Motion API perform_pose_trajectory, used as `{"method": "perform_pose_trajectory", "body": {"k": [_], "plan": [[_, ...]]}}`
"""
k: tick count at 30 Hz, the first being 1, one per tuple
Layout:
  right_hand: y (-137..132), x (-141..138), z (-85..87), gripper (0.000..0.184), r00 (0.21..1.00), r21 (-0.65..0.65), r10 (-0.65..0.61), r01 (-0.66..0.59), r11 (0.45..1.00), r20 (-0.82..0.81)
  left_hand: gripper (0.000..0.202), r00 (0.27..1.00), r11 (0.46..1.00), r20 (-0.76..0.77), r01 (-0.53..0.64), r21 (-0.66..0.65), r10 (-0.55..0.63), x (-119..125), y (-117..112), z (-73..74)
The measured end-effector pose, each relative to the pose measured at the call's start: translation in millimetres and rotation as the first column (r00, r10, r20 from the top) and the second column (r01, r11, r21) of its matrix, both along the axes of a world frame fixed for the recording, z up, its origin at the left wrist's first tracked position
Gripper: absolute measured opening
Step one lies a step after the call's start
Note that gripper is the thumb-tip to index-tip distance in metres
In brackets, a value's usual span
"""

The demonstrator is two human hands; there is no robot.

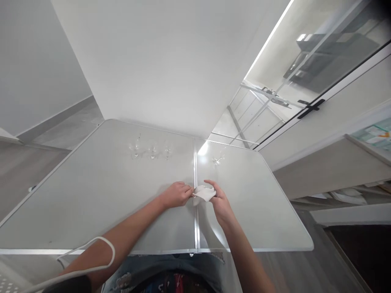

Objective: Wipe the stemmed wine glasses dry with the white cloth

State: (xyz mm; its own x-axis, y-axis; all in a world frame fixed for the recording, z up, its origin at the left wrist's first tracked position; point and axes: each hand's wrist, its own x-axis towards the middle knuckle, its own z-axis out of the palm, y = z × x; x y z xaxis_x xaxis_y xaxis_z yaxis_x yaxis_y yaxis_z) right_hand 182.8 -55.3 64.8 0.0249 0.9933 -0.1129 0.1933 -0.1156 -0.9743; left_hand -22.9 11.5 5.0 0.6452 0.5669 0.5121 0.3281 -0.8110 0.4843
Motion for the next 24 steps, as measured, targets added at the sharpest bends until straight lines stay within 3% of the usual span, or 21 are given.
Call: {"method": "perform_pose_trajectory", "body": {"k": [2, 3, 4, 5, 7, 8, 9, 10, 11, 12, 13, 14, 16, 17, 18, 19, 21, 24], "plan": [[-2.7, 2.5, 3.5, 0.057, 0.995, 0.091, 0.046, -0.054, 0.994, 0.092, 0.027, 0.997, 0.968, 0.07, 0.027, -0.248, -0.01, 1.7, -1.0, 2.2], [-5.1, 4.6, 5.0, 0.057, 0.982, 0.149, 0.086, -0.112, 0.983, 0.168, 0.03, 0.993, 0.905, 0.108, 0.086, -0.417, -0.045, 0.8, -0.2, 4.2], [-8.0, 7.2, 6.3, 0.058, 0.956, 0.202, 0.137, -0.192, 0.96, 0.259, 0.033, 0.983, 0.797, 0.15, 0.172, -0.579, -0.104, -1.2, 1.7, 6.8], [-11.2, 10.1, 7.1, 0.059, 0.914, 0.249, 0.195, -0.294, 0.923, 0.356, 0.037, 0.964, 0.653, 0.201, 0.264, -0.71, -0.171, -4.4, 4.5, 9.7], [-17.2, 16.1, 7.7, 0.064, 0.777, 0.306, 0.3, -0.525, 0.794, 0.554, 0.042, 0.908, 0.34, 0.307, 0.395, -0.854, -0.284, -12.6, 11.6, 15.8], [-19.5, 18.8, 7.3, 0.067, 0.689, 0.309, 0.336, -0.633, 0.71, 0.642, 0.044, 0.881, 0.209, 0.346, 0.423, -0.882, -0.321, -16.6, 14.9, 18.6], [-21.0, 21.1, 6.5, 0.069, 0.607, 0.301, 0.351, -0.717, 0.629, 0.713, 0.045, 0.86, 0.114, 0.373, 0.433, -0.894, -0.347, -19.9, 17.6, 20.9], [-21.6, 22.6, 5.3, 0.07, 0.548, 0.293, 0.348, -0.768, 0.569, 0.761, 0.047, 0.848, 0.063, 0.386, 0.436, -0.898, -0.362, -22.1, 19.1, 22.7], [-21.3, 23.4, 3.7, 0.071, 0.523, 0.295, 0.33, -0.786, 0.543, 0.786, 0.048, 0.846, 0.066, 0.386, 0.438, -0.897, -0.368, -23.0, 19.4, 23.8], [-20.4, 23.3, 1.7, 0.072, 0.535, 0.312, 0.302, -0.772, 0.553, 0.789, 0.05, 0.856, 0.132, 0.371, 0.441, -0.888, -0.36, -22.4, 18.5, 24.1], [-18.9, 22.5, -0.3, 0.074, 0.581, 0.343, 0.266, -0.727, 0.595, 0.769, 0.051, 0.88, 0.265, 0.343, 0.435, -0.861, -0.33, -20.7, 16.3, 23.6], [-17.3, 21.1, -2.2, 0.075, 0.651, 0.376, 0.224, -0.648, 0.663, 0.726, 0.051, 0.911, 0.445, 0.303, 0.402, -0.8, -0.279, -18.0, 13.3, 22.2], [-14.8, 17.6, -3.8, 0.071, 0.796, 0.398, 0.149, -0.444, 0.803, 0.587, 0.044, 0.966, 0.8, 0.209, 0.246, -0.547, -0.154, -11.4, 5.8, 17.3], [-14.2, 16.1, -3.1, 0.068, 0.849, 0.371, 0.135, -0.359, 0.856, 0.51, 0.039, 0.982, 0.915, 0.162, 0.152, -0.374, -0.097, -8.3, 2.3, 14.3], [-14.3, 15.0, -1.0, 0.066, 0.887, 0.329, 0.14, -0.304, 0.894, 0.44, 0.034, 0.991, 0.977, 0.122, 0.073, -0.198, -0.05, -5.7, -0.7, 11.3], [-14.8, 14.5, 2.1, 0.065, 0.91, 0.284, 0.159, -0.279, 0.917, 0.382, 0.031, 0.996, 0.999, 0.09, 0.02, -0.041, -0.017, -3.9, -2.9, 8.6], [-16.7, 14.2, 10.2, 0.065, 0.931, 0.207, 0.211, -0.279, 0.938, 0.297, 0.026, 0.999, 0.983, 0.05, -0.023, 0.183, 0.014, -2.2, -4.7, 5.0], [-18.0, 12.6, 19.2, 0.074, 0.969, 0.102, 0.198, -0.214, 0.971, 0.146, 0.024, 0.999, 0.944, 0.03, -0.03, 0.328, 0.021, -2.3, -4.1, 3.7]]}}
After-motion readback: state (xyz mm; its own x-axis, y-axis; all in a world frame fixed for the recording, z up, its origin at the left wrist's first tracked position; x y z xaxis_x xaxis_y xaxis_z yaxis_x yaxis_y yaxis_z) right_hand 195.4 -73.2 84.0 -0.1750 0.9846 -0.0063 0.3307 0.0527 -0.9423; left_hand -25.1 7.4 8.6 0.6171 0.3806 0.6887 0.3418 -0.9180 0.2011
